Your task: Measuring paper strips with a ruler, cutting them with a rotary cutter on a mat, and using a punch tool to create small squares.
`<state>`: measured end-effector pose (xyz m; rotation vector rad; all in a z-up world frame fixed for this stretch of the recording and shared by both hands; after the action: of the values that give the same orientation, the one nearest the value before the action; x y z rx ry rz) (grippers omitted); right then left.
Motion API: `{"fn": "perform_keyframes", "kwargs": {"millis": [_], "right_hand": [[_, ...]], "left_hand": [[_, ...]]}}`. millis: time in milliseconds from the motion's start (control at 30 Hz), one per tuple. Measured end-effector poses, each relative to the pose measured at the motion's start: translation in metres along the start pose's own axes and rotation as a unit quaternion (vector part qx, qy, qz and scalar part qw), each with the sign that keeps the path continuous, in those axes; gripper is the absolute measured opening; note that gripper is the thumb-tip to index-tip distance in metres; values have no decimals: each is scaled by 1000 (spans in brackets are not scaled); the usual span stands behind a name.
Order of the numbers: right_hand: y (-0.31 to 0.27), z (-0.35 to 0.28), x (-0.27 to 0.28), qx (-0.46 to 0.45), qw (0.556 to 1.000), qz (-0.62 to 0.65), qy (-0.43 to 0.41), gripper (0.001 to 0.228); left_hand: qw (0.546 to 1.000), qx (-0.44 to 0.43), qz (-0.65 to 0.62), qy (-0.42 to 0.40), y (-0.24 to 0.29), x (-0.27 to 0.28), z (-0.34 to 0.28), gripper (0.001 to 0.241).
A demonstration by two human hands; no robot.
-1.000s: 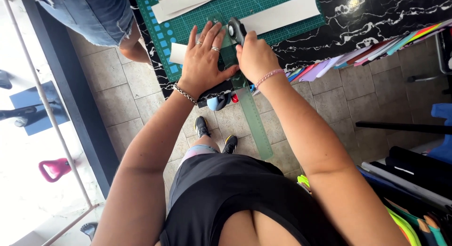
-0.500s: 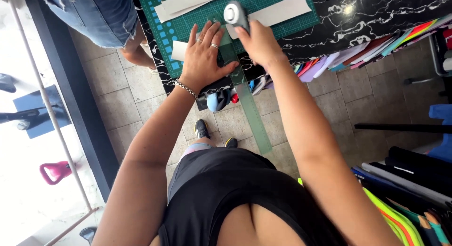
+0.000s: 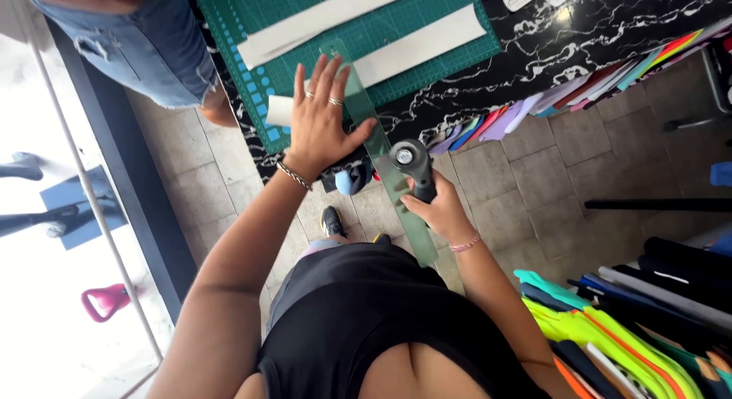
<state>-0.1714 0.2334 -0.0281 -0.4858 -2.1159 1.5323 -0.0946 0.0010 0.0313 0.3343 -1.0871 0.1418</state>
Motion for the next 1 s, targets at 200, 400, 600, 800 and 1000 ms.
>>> {"fn": "perform_keyframes", "kwargs": {"millis": [200,400,600,800,1000], "right_hand": [[4,11,39,-12,1000,-1,-14,19],[1,27,63,-19,996,45,-80,19],[7,31,66,16,992,68,-108,19],[28,29,65,0,995,54,-87,20],[16,23,67,27,996,15,-82,22]], "left_hand": [[999,39,-5,-36,17,-34,20,87],[998,54,37,-7,30,-35,25,84],[998,59,31,-14,35,-34,28,84],[997,50,38,-49,39,-39,30,86],[997,57,24,-41,38,-41,26,82]]}}
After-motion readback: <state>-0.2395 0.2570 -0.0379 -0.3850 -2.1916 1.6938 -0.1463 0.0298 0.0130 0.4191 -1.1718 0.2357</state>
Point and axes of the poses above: each hand's wrist, its own z-axis towards the middle knuckle, its own x-axis out of the back of the hand, y = z × x, the point moved 5 cm from there along z, towards the middle knuckle, and after that the axes turned 3 degrees about z, right-handed, at the moved point
